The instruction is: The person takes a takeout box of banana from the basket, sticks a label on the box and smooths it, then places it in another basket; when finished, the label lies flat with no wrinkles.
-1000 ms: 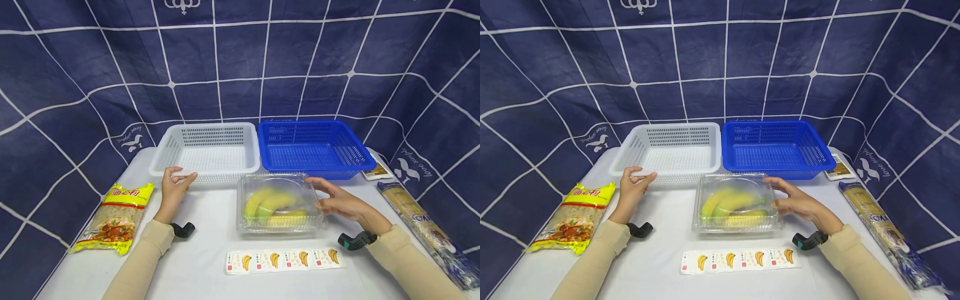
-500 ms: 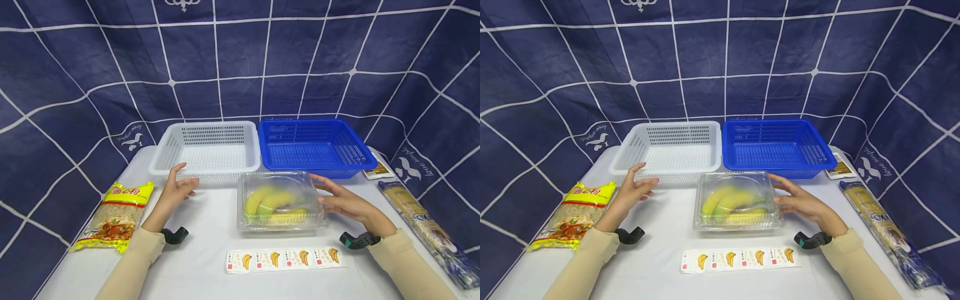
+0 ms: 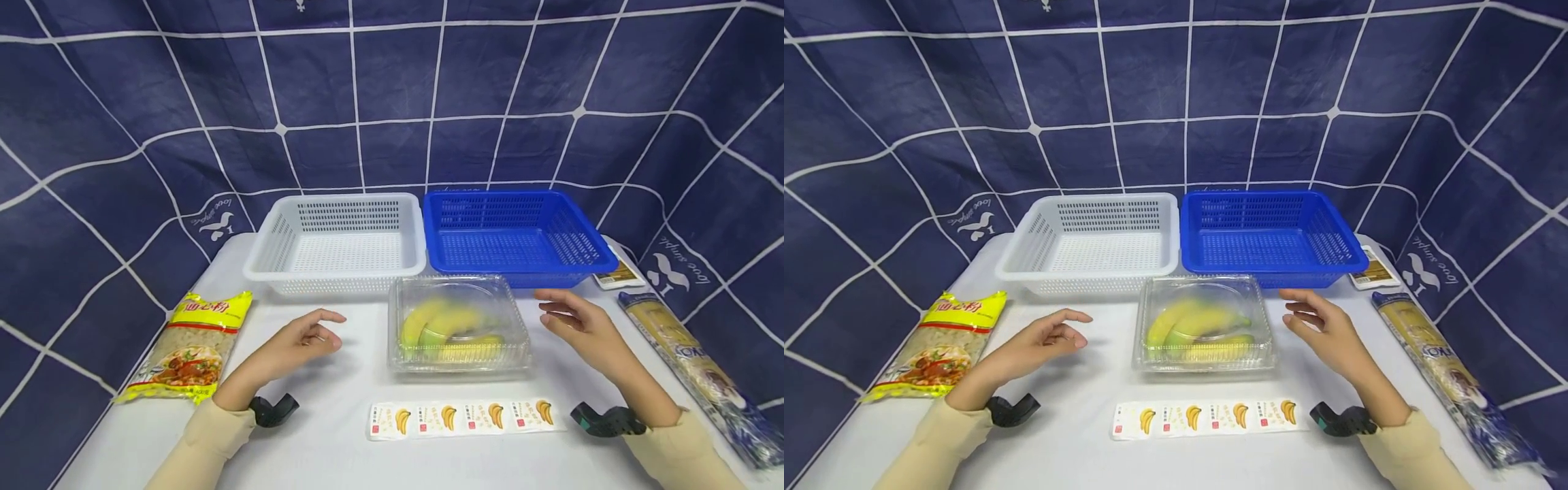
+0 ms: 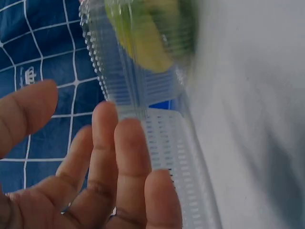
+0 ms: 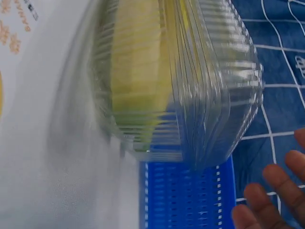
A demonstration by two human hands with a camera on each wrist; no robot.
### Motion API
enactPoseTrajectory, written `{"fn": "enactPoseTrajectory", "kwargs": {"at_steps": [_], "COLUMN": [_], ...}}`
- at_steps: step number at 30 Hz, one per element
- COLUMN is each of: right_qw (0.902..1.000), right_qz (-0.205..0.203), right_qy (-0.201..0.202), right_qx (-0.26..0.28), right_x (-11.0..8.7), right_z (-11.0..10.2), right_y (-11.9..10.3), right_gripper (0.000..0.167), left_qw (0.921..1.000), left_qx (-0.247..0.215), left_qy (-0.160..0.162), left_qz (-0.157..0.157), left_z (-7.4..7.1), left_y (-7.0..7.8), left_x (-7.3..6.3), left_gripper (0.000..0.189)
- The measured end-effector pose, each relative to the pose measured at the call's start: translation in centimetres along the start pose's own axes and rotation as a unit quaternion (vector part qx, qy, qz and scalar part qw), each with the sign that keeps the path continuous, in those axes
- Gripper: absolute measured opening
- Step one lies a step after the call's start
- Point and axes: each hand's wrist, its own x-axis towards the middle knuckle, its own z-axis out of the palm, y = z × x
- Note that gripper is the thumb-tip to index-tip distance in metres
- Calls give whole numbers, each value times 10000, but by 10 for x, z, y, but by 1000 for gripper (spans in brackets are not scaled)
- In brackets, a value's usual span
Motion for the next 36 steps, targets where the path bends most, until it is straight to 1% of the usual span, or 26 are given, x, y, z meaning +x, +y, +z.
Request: {"fn": "enactPoseTrajectory", "kwargs": {"at_steps": [3, 5, 8, 11, 15, 18, 22, 26, 29, 32, 34, 36], "right_qw": [9991, 9985, 9974, 9961, 9939, 9895, 9786, 9643, 9487, 9323, 9231, 9182], "right_qz": [-303, -463, -701, -877, -916, -912, -987, -1071, -1084, -1022, -1027, -1106], "right_qy": [271, 282, 186, -28, -497, -920, -1506, -2142, -2763, -3313, -3548, -3652], "right_qx": [-89, -59, 38, 126, 352, 640, 998, 1132, 1093, 1031, 1068, 1059], "right_x": [-5, -9, -13, -16, -19, -21, -20, -21, -24, -27, -29, -29], "right_z": [6, 10, 17, 24, 33, 39, 48, 59, 70, 83, 93, 103], "right_y": [-10, -17, -28, -37, -44, -48, -51, -52, -50, -47, -45, -42], "right_gripper": [33, 32, 32, 33, 34, 34, 35, 34, 30, 27, 27, 26], "left_qw": [9987, 9966, 9920, 9873, 9836, 9813, 9778, 9732, 9694, 9667, 9651, 9628], "left_qx": [15, 39, 77, 147, 330, 328, 68, -215, -361, -429, -472, -510], "left_qy": [-495, -814, -1261, -1582, -1751, -1836, -1962, -2144, -2278, -2370, -2420, -2503], "left_qz": [95, 102, 53, -82, -268, -477, -727, -798, -841, -870, -888, -885], "left_z": [9, 15, 25, 34, 43, 48, 52, 55, 57, 59, 60, 61], "left_y": [-3, -4, -8, -9, -9, -11, -13, -15, -17, -18, -18, -19], "left_x": [-3, -4, -6, -6, -6, -5, -3, -1, 0, 2, 3, 5], "left_gripper": [39, 35, 31, 28, 23, 18, 12, 6, 3, 5, 6, 5]}}
